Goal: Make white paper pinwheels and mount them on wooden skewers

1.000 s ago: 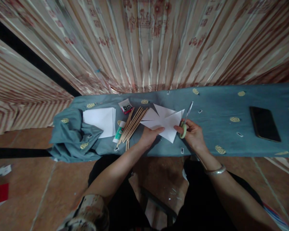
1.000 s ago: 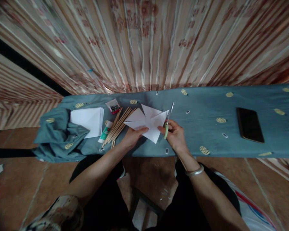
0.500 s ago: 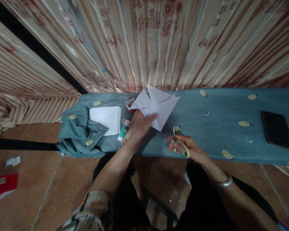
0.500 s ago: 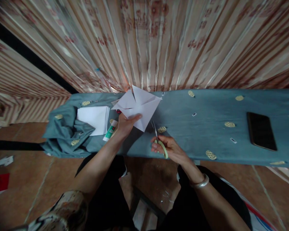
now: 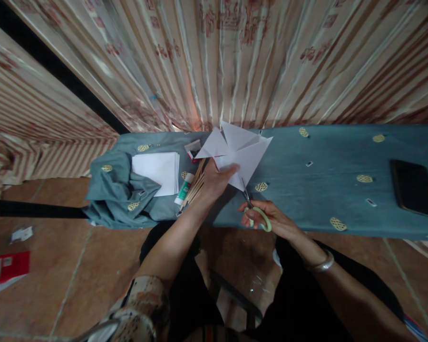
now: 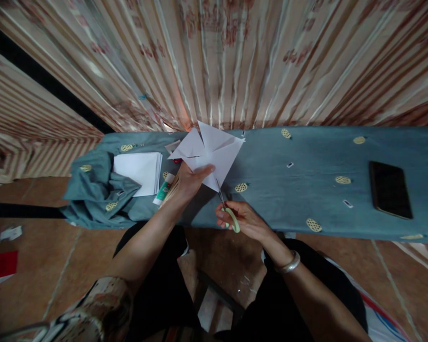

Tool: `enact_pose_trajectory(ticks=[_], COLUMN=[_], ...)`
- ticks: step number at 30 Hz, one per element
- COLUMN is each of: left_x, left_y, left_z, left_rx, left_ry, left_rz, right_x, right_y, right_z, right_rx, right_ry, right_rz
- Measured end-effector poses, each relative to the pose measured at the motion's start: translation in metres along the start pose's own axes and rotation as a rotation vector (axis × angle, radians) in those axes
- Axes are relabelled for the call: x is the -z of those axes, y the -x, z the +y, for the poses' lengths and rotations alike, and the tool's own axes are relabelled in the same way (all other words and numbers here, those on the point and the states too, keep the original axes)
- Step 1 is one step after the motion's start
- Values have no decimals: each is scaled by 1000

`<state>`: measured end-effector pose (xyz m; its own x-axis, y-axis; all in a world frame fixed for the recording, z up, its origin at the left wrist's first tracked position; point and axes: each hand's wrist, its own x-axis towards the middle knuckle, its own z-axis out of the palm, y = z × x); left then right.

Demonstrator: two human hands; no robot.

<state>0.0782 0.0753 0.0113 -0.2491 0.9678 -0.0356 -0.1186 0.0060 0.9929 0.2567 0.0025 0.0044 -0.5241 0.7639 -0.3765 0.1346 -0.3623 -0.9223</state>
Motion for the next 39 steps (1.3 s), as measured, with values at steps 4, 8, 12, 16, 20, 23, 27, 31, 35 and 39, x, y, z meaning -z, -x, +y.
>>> enact_pose_trajectory(ticks=[4,8,12,16,20,23,27,31,35,39], left_x=[-2,-4,-3,-1,-1,-2,-3,-2,-1,-1], left_y=[1,2,2,0,0,1,1,0,-1,0], left_z=[1,0,-8,-16,-19,-17,-16,-17,-15,-10], left_rx=[14,12,-32,-20,-13,28,24,-39,-78,-73], left_ry=[-5,-11,-20,-31,-45,-22,-9,-56,-85,-76], left_rz=[4,7,-11,-11,-16,-27,-21,-21,-12,-2], right_x=[-1,-1,-1,-1,-1,-1,-1,-2,-4,-6], right_y=[0,0,-1,-2,-3,-2,-2,-3,-3,-3], right_z=[-1,-2,1,3,5,4,2,2,2,-2], right_rx=[-18,-20,-1,-3,16,21,9,12,12,-7], right_ry=[-10,-25,-51,-44,-25,-22,-21,-13,-16,-35], right_rz=[5,17,22,25,19,32,30,38,39,55])
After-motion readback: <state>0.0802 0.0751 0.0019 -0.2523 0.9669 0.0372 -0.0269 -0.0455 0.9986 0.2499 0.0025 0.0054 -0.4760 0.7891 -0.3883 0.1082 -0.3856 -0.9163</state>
